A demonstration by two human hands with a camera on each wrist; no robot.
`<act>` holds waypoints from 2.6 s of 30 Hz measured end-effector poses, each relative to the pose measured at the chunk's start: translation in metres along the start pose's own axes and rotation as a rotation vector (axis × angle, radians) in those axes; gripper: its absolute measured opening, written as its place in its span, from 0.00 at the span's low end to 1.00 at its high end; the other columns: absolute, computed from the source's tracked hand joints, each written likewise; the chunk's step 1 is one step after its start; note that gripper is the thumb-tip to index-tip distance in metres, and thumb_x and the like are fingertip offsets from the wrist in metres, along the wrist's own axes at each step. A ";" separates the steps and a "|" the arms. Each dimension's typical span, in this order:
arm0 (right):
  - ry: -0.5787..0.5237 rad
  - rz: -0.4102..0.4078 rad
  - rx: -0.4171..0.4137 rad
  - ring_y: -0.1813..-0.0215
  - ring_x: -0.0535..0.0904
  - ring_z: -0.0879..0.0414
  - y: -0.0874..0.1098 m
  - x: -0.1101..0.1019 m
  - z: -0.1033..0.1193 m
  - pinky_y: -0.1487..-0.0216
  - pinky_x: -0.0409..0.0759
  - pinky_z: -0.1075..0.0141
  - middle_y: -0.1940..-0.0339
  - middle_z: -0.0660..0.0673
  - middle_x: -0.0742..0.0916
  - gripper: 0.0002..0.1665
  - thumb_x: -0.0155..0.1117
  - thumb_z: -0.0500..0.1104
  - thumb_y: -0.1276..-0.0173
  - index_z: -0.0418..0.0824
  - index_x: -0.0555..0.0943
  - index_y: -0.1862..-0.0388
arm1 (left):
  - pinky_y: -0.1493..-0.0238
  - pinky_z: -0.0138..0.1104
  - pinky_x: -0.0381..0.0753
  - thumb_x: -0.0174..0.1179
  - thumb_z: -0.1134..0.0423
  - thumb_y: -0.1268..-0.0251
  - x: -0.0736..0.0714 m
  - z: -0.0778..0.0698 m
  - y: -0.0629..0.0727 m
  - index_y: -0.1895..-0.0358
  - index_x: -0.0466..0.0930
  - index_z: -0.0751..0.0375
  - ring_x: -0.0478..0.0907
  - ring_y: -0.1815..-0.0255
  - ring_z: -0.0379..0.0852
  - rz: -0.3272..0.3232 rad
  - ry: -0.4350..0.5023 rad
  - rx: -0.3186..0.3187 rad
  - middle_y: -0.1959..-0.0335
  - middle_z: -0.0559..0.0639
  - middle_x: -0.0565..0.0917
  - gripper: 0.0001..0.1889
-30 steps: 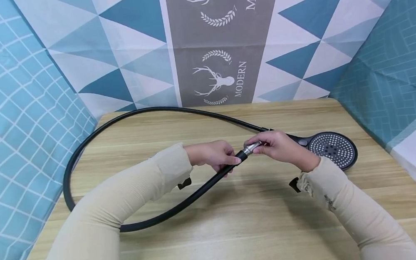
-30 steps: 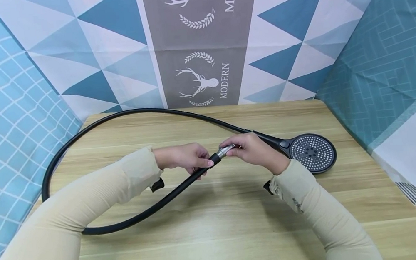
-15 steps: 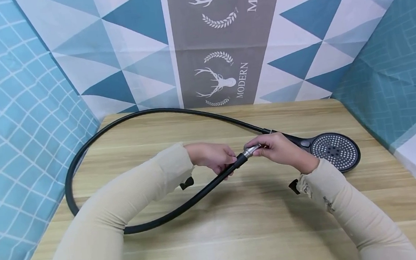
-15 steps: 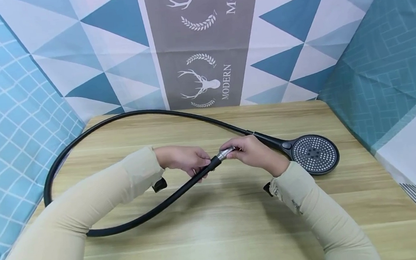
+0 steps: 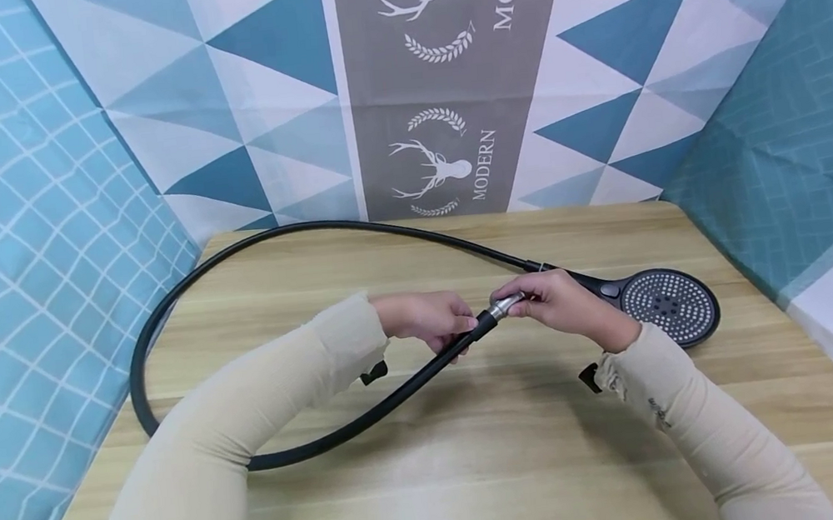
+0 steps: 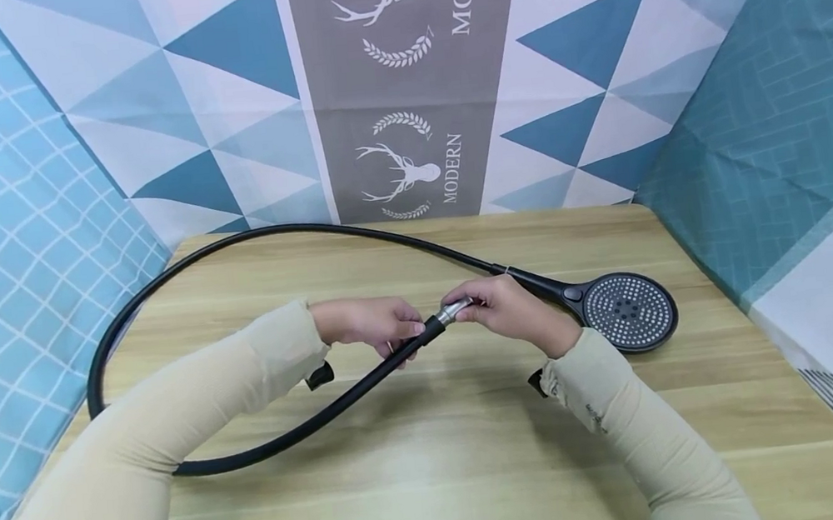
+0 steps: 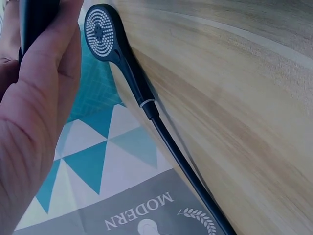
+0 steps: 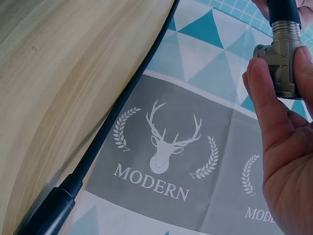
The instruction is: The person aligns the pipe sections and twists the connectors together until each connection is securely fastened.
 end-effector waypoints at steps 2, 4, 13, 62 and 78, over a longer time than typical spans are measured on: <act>-0.005 0.001 -0.006 0.66 0.79 0.63 0.001 0.002 0.000 0.70 0.78 0.67 0.62 0.39 0.87 0.15 0.68 0.25 0.46 0.29 0.83 0.58 | 0.67 0.35 0.80 0.42 0.66 0.22 0.001 0.002 0.000 0.62 0.71 0.69 0.76 0.74 0.46 -0.009 -0.007 0.001 0.74 0.55 0.76 0.11; -0.004 0.000 -0.011 0.66 0.79 0.63 0.001 0.002 0.000 0.70 0.78 0.67 0.62 0.39 0.87 0.15 0.68 0.25 0.46 0.29 0.83 0.58 | 0.66 0.36 0.81 0.43 0.66 0.23 0.002 0.002 0.000 0.61 0.71 0.70 0.77 0.74 0.46 -0.010 -0.022 0.005 0.74 0.55 0.76 0.11; 0.010 0.000 -0.012 0.66 0.79 0.63 0.000 0.000 0.002 0.70 0.78 0.67 0.62 0.39 0.87 0.14 0.68 0.26 0.45 0.30 0.83 0.58 | 0.67 0.35 0.81 0.47 0.64 0.24 -0.001 0.001 0.001 0.65 0.71 0.68 0.79 0.73 0.47 -0.047 -0.073 0.034 0.75 0.54 0.77 0.11; -0.012 0.003 0.059 0.66 0.79 0.63 0.001 -0.004 -0.004 0.70 0.77 0.68 0.61 0.37 0.87 0.15 0.67 0.24 0.44 0.28 0.82 0.56 | 0.69 0.32 0.78 0.52 0.64 0.27 -0.006 -0.004 -0.004 0.63 0.71 0.67 0.75 0.75 0.42 0.003 -0.089 0.045 0.71 0.57 0.77 0.08; 0.000 0.014 0.116 0.66 0.79 0.60 0.001 -0.002 -0.010 0.70 0.77 0.68 0.61 0.38 0.87 0.14 0.67 0.26 0.43 0.29 0.82 0.56 | 0.67 0.33 0.79 0.46 0.65 0.24 -0.008 -0.002 -0.009 0.70 0.72 0.64 0.74 0.77 0.40 0.008 -0.144 0.072 0.76 0.54 0.78 0.13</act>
Point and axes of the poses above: each hand's wrist, its own y-axis away from the middle knuckle, its own x-axis out of the palm, z = x × y, the point moved 5 cm from there along -y, towards the middle knuckle
